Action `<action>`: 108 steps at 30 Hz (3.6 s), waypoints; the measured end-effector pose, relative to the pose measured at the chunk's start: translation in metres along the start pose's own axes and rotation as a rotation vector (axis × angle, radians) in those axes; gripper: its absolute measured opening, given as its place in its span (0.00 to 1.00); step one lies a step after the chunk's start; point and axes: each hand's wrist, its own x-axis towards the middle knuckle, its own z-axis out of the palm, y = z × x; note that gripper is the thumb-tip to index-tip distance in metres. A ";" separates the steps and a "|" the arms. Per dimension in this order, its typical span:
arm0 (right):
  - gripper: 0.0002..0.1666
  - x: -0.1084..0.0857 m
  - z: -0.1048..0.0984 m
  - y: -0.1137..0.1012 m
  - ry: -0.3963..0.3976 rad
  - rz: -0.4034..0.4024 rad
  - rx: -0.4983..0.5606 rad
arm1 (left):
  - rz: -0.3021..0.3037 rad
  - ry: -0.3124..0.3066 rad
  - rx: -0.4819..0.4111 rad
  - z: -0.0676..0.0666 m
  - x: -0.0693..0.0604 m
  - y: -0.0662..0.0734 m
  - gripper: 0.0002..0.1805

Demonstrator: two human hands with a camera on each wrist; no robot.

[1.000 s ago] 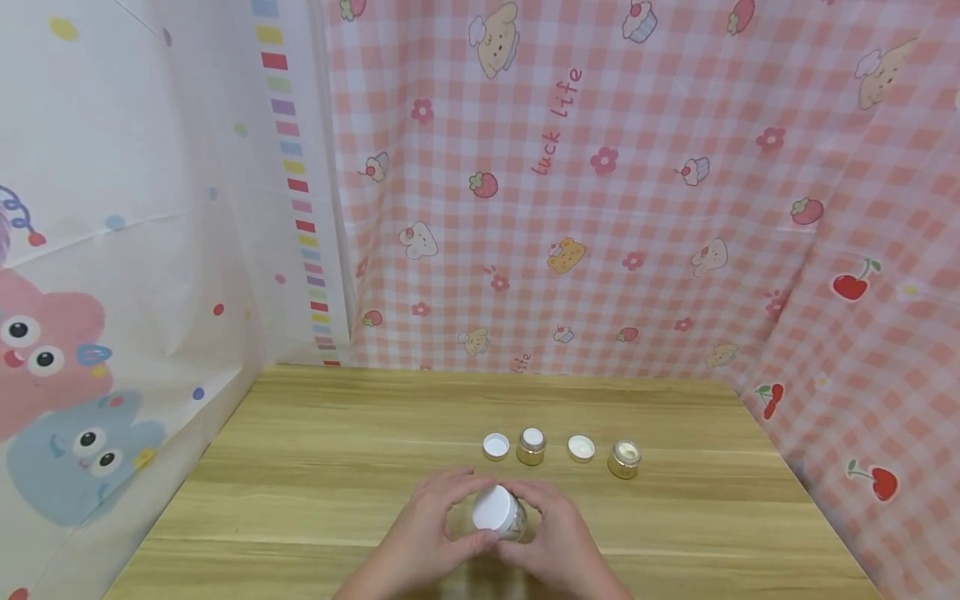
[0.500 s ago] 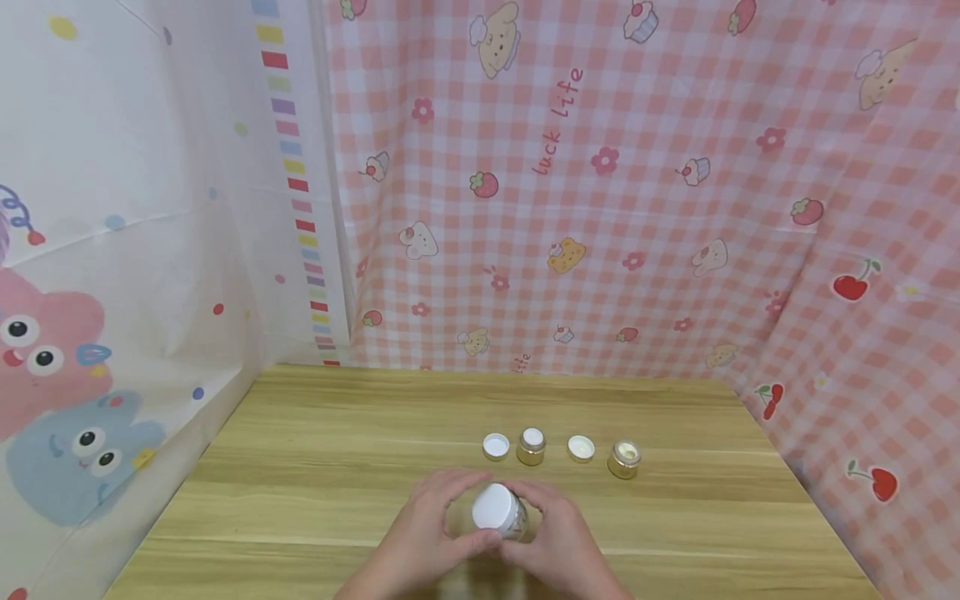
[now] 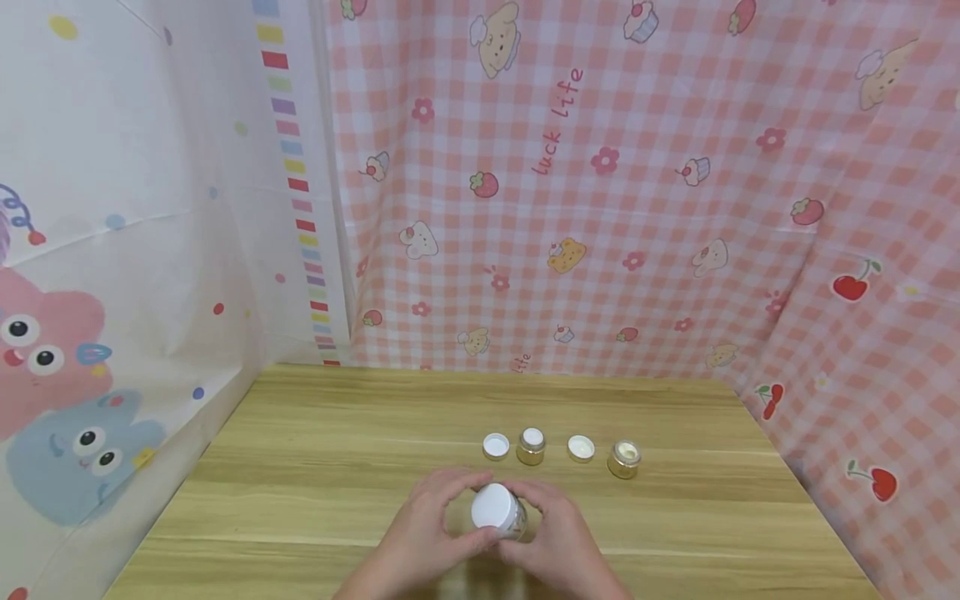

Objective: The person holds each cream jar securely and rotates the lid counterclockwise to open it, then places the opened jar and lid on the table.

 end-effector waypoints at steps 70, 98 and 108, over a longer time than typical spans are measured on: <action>0.38 -0.003 0.006 0.003 0.055 -0.030 -0.054 | 0.070 -0.037 0.005 0.002 0.000 -0.002 0.37; 0.37 -0.002 0.008 0.004 0.052 -0.018 -0.064 | 0.010 0.084 0.099 0.014 0.004 -0.005 0.34; 0.40 -0.004 0.006 0.005 0.040 0.000 -0.057 | 0.023 -0.015 0.104 0.003 0.000 -0.003 0.45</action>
